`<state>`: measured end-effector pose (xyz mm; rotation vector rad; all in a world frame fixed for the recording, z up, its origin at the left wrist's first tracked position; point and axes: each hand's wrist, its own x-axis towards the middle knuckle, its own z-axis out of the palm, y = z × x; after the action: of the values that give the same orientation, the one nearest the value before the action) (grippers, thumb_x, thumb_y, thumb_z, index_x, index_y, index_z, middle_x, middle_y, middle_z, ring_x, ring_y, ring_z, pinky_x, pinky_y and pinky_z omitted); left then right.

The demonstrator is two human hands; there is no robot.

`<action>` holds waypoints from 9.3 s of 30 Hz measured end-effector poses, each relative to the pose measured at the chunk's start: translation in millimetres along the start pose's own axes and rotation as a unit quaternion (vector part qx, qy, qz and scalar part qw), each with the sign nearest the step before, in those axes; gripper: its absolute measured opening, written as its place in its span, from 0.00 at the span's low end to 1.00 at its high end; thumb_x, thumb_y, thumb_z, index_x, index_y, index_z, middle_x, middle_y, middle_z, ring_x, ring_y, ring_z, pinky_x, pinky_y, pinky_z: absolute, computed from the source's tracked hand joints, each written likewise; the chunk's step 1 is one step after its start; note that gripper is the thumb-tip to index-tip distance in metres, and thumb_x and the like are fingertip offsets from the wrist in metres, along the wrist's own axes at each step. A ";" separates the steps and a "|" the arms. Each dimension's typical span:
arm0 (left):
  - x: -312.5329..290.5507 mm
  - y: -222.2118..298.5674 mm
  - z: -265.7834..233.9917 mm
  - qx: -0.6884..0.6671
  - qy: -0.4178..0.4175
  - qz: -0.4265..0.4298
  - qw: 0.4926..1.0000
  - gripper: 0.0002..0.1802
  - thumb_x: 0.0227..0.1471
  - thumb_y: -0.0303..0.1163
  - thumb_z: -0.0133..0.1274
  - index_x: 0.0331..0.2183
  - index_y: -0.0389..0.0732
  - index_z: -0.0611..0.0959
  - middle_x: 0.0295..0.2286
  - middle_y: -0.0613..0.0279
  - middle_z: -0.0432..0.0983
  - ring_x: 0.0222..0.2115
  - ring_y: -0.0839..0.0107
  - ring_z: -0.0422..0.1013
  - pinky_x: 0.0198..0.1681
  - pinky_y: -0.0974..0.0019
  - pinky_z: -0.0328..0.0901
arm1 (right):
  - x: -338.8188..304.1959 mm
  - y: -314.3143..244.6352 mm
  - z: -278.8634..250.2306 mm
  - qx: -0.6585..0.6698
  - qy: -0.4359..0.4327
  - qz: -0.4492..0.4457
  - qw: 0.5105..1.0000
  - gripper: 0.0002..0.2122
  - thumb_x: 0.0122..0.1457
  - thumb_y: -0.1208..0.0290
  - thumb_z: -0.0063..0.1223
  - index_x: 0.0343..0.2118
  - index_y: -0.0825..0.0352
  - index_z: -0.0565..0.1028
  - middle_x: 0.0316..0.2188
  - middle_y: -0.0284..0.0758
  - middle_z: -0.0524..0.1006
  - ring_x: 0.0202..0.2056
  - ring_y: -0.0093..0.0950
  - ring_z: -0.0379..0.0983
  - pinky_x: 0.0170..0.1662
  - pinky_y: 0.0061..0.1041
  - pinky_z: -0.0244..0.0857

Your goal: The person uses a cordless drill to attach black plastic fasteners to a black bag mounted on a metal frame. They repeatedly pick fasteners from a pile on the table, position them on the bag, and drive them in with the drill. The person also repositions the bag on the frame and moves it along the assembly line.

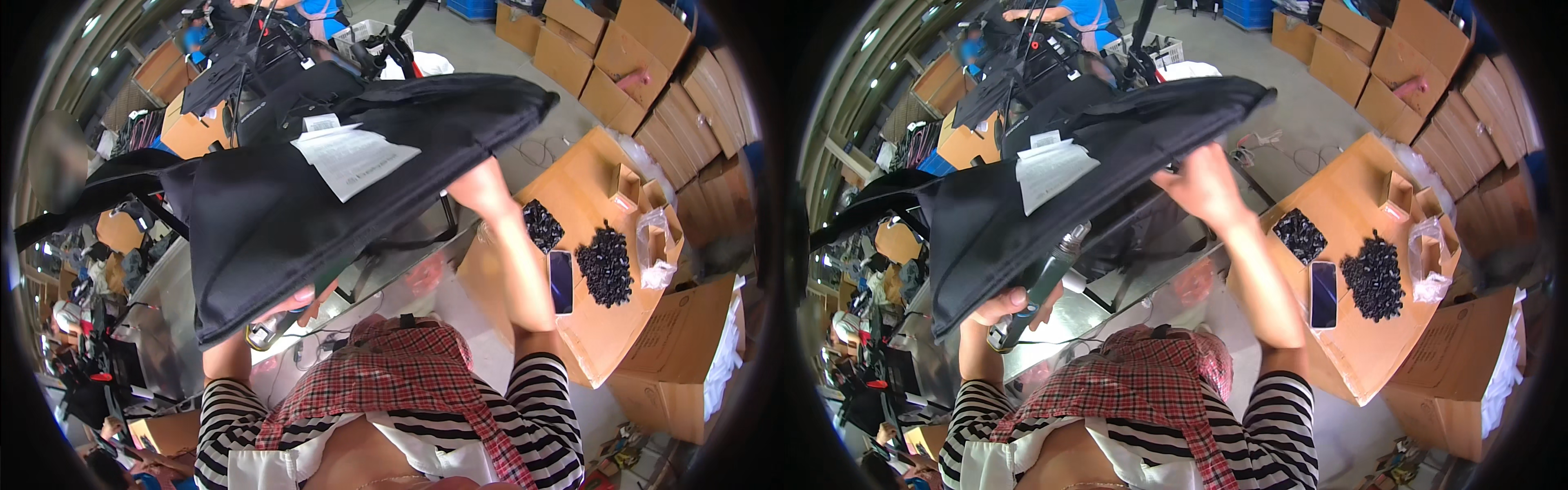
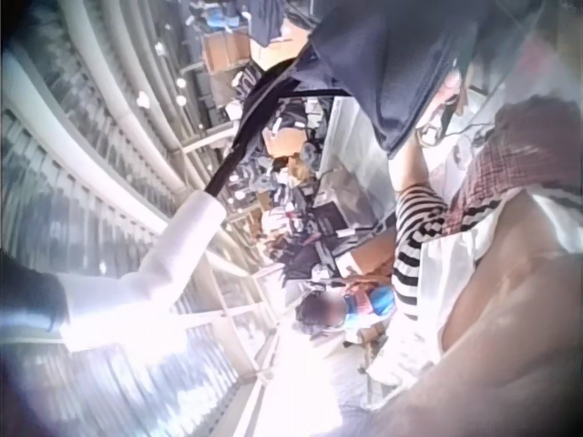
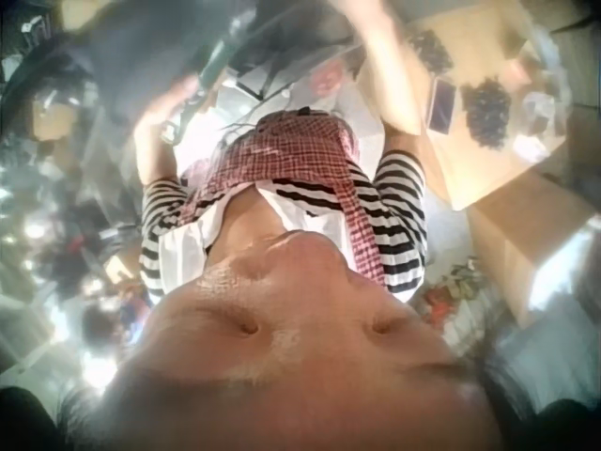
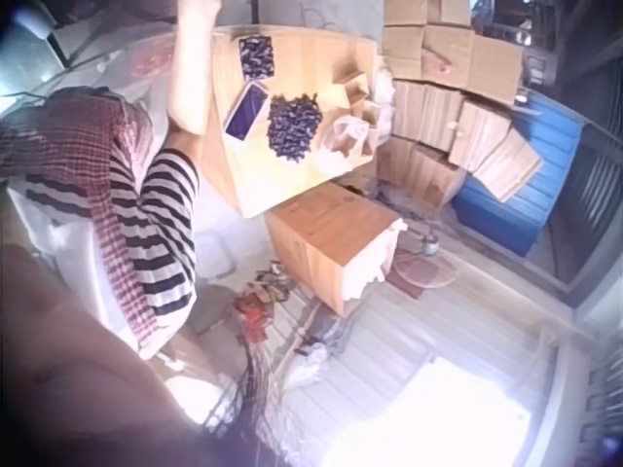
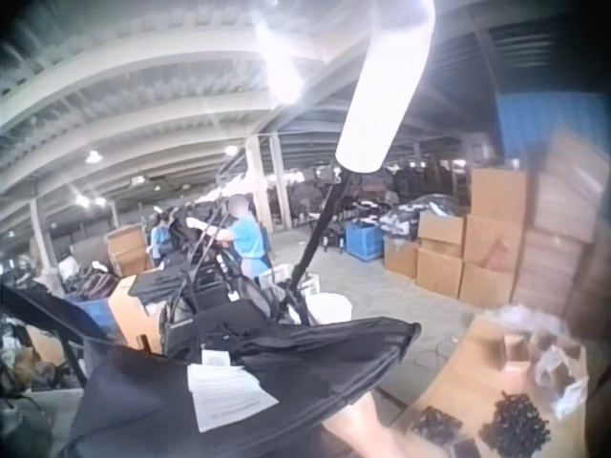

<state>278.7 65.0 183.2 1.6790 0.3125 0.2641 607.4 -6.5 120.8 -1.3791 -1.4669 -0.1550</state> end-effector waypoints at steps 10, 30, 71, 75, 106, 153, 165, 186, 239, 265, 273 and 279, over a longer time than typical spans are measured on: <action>-55.6 -133.5 30.2 0.122 -0.159 -0.231 0.952 0.42 0.56 0.46 0.58 0.63 0.34 0.62 0.49 0.49 0.70 0.48 0.62 0.64 0.52 0.62 0.58 | -71.8 382.4 -86.6 -0.325 -0.215 0.287 0.875 0.14 0.54 0.66 0.58 0.39 0.70 0.80 0.31 0.47 0.82 0.29 0.38 0.81 0.34 0.36 0.76; -259.2 -175.6 101.9 -0.264 0.379 -0.208 0.862 0.43 0.59 0.52 0.53 0.64 0.34 0.61 0.60 0.55 0.63 0.59 0.65 0.60 0.63 0.63 0.54 | -17.3 -72.2 421.7 0.583 -0.334 0.420 0.609 0.32 0.61 0.41 0.51 0.55 0.68 0.72 0.48 0.38 0.78 0.45 0.34 0.78 0.49 0.35 0.73; -56.8 -265.7 -77.5 -0.512 0.437 -0.297 0.677 0.44 0.53 0.44 0.62 0.66 0.48 0.61 0.53 0.62 0.69 0.49 0.73 0.67 0.51 0.67 0.64 | 484.7 341.2 590.2 0.351 -0.197 0.111 0.909 0.24 0.70 0.46 0.36 0.30 0.64 0.71 0.18 0.29 0.70 0.21 0.20 0.66 0.27 0.21 0.59; -79.2 -272.9 -69.6 -0.475 0.413 -0.268 0.729 0.44 0.53 0.45 0.62 0.66 0.48 0.61 0.52 0.62 0.70 0.48 0.74 0.68 0.50 0.67 0.65 | 370.6 244.0 482.0 0.286 -0.172 -0.021 0.942 0.22 0.72 0.53 0.36 0.28 0.66 0.70 0.17 0.31 0.70 0.20 0.23 0.67 0.26 0.26 0.61; -116.8 -171.4 74.3 -0.400 0.246 -0.318 0.824 0.47 0.48 0.35 0.64 0.66 0.48 0.61 0.41 0.58 0.73 0.33 0.70 0.71 0.31 0.70 0.68 | -54.6 -15.2 49.9 -0.016 -0.122 -0.147 0.981 0.12 0.56 0.69 0.62 0.41 0.67 0.79 0.39 0.40 0.81 0.43 0.41 0.77 0.48 0.36 0.70; -170.9 -65.3 54.9 -0.318 0.224 0.172 0.905 0.60 0.51 0.31 0.64 0.70 0.58 0.39 0.36 0.61 0.73 0.20 0.78 0.69 0.23 0.73 0.67 | 27.2 -151.5 187.3 0.320 -0.348 0.023 0.881 0.09 0.58 0.84 0.58 0.42 0.74 0.76 0.37 0.35 0.79 0.39 0.22 0.76 0.45 0.23 0.71; -210.4 -56.1 12.6 -0.363 0.312 0.129 0.869 0.68 0.42 0.28 0.69 0.70 0.53 0.39 0.29 0.59 0.67 0.24 0.76 0.66 0.25 0.72 0.64 | 43.6 -223.4 260.6 0.347 -0.332 -0.048 0.876 0.11 0.55 0.87 0.60 0.41 0.74 0.78 0.33 0.35 0.82 0.35 0.20 0.79 0.41 0.20 0.73; -196.1 -95.4 -30.2 -0.679 0.005 0.241 0.694 0.73 0.36 0.21 0.68 0.69 0.55 0.35 0.29 0.47 0.66 0.18 0.69 0.65 0.17 0.71 0.60 | 57.6 -223.2 251.4 0.248 -0.123 -0.356 0.892 0.18 0.48 0.92 0.59 0.44 0.73 0.77 0.32 0.46 0.79 0.31 0.40 0.79 0.34 0.33 0.75; -89.7 -94.3 -110.6 -0.451 0.168 0.390 0.785 0.65 0.48 0.36 0.65 0.69 0.49 0.33 0.32 0.68 0.66 0.29 0.77 0.61 0.33 0.74 0.57 | 280.2 -66.7 421.6 -0.135 -0.456 -0.337 0.813 0.13 0.59 0.65 0.57 0.43 0.68 0.79 0.55 0.43 0.74 0.61 0.46 0.63 0.68 0.46 0.47; -130.2 -23.4 28.8 -0.395 0.258 0.411 0.780 0.65 0.49 0.34 0.65 0.68 0.63 0.32 0.33 0.57 0.67 0.19 0.74 0.70 0.22 0.71 0.68 | 182.2 -258.1 -20.0 -0.068 -0.335 -0.339 0.876 0.39 0.44 0.80 0.66 0.62 0.74 0.62 0.57 0.46 0.69 0.58 0.38 0.66 0.65 0.35 0.54; -145.7 5.1 65.7 -0.382 0.251 0.429 0.779 0.63 0.51 0.33 0.64 0.69 0.61 0.33 0.32 0.56 0.67 0.18 0.75 0.69 0.21 0.72 0.67 | 29.6 -149.7 18.9 -0.201 -0.649 -0.198 0.707 0.43 0.53 0.56 0.66 0.61 0.82 0.58 0.60 0.66 0.58 0.63 0.57 0.54 0.64 0.44 0.51; -145.4 -6.4 62.1 -0.354 0.239 0.438 0.791 0.61 0.53 0.33 0.62 0.69 0.63 0.33 0.32 0.59 0.67 0.19 0.79 0.69 0.22 0.72 0.67 | 34.5 -101.5 65.0 0.222 -0.381 0.315 0.840 0.42 0.62 0.49 0.57 0.67 0.75 0.51 0.63 0.49 0.64 0.65 0.39 0.57 0.65 0.32 0.51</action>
<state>164.2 -43.3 169.8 0.8655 -0.2261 1.3441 498.6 28.0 172.8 -1.5101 -1.4218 1.2116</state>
